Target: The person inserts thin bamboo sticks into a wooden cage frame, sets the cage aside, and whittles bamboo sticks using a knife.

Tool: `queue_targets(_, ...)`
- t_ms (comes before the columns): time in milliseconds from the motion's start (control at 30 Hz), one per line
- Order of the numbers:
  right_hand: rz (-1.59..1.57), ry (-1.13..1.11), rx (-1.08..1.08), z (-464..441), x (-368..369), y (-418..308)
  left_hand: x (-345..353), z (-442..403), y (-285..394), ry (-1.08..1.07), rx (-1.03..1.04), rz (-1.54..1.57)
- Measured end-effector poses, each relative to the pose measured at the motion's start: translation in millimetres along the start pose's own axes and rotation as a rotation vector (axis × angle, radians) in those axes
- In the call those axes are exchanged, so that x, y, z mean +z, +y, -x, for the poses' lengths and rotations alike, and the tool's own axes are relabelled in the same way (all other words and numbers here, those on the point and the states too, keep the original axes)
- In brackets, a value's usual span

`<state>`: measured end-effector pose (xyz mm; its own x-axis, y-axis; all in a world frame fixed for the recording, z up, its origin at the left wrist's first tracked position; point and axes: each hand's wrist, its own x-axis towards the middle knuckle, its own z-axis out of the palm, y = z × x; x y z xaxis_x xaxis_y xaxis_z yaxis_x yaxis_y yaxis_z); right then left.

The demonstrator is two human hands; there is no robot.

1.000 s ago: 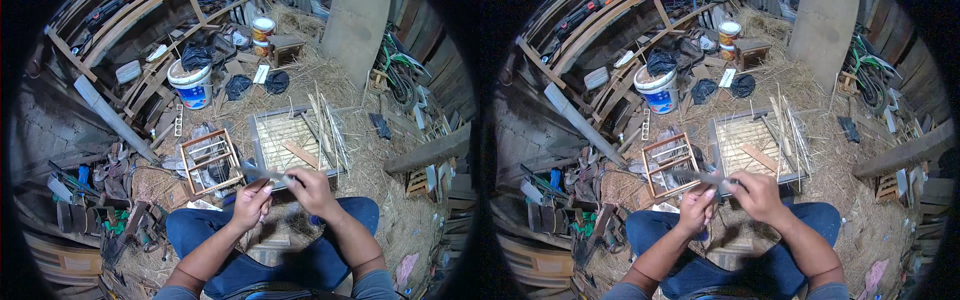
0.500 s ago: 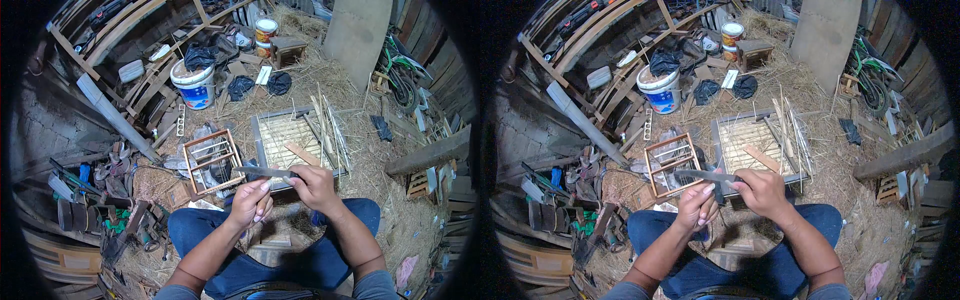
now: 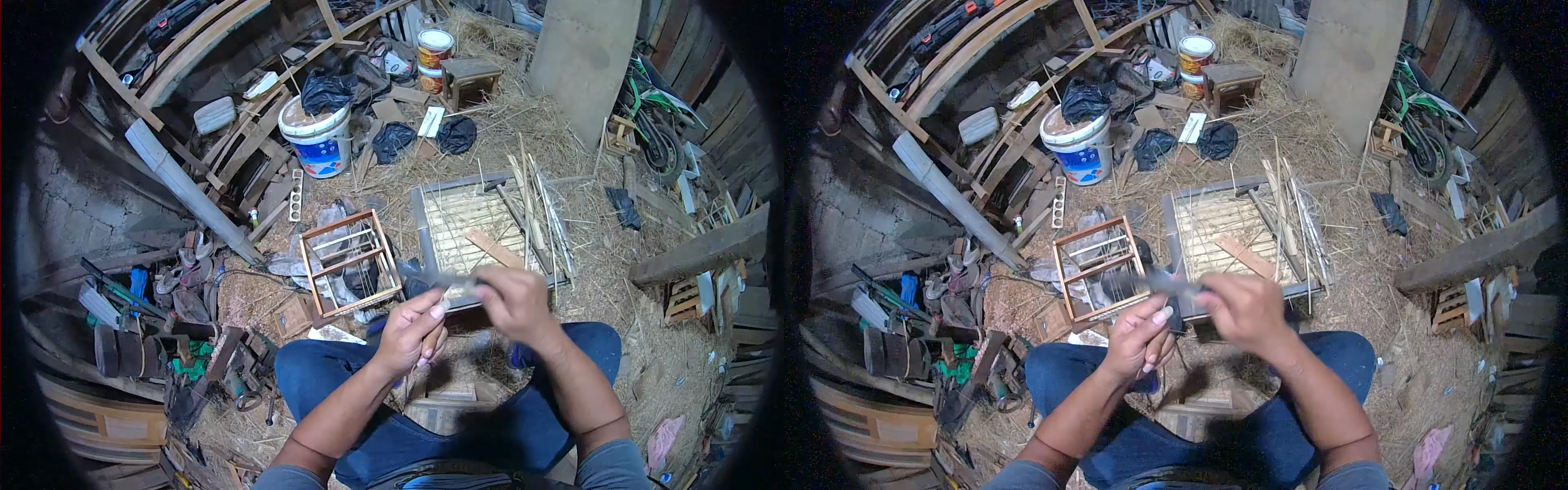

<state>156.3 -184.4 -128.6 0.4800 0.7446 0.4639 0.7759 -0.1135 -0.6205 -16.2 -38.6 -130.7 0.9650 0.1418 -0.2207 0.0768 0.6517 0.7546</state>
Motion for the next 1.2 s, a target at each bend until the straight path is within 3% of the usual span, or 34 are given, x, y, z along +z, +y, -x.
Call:
queue_targets(67, -0.001, 0.041, 0.052, -1, -3, 2, 2, 0, 0, -0.015, 0.063, -0.037)
queue_targets(200, 0.006, 0.032, -0.077, 4, 2, -9, -1, -1, -4, 0.011, 0.021, -0.004)
queue_targets(467, -0.006, 0.028, 0.047, -1, 1, -3, -1, -4, -5, 0.044, 0.059, 0.064)
queue_targets(533, -0.042, -0.006, -0.055, 3, 6, -7, -1, -3, -4, 0.009, 0.014, 0.154)
queue_targets(833, -0.024, -0.027, -0.003, -1, 4, -7, -7, -3, -2, -0.06, 0.01, 0.282)
queue_targets(933, 0.005, 0.06, -0.087, -3, 1, 1, -7, -3, -1, -0.083, 0.01, 0.306)
queue_targets(1000, 0.051, 0.017, 0.11, -8, -8, 10, -7, -3, -3, -0.106, 0.022, 0.322)
queue_targets(1033, 0.054, 0.018, 0.11, -7, -8, 8, -6, -3, -3, -0.097, 0.024, 0.332)
queue_targets(1200, -0.293, 0.004, 0.04, 5, 20, 7, -11, -5, -3, -0.093, -0.02, 0.271)
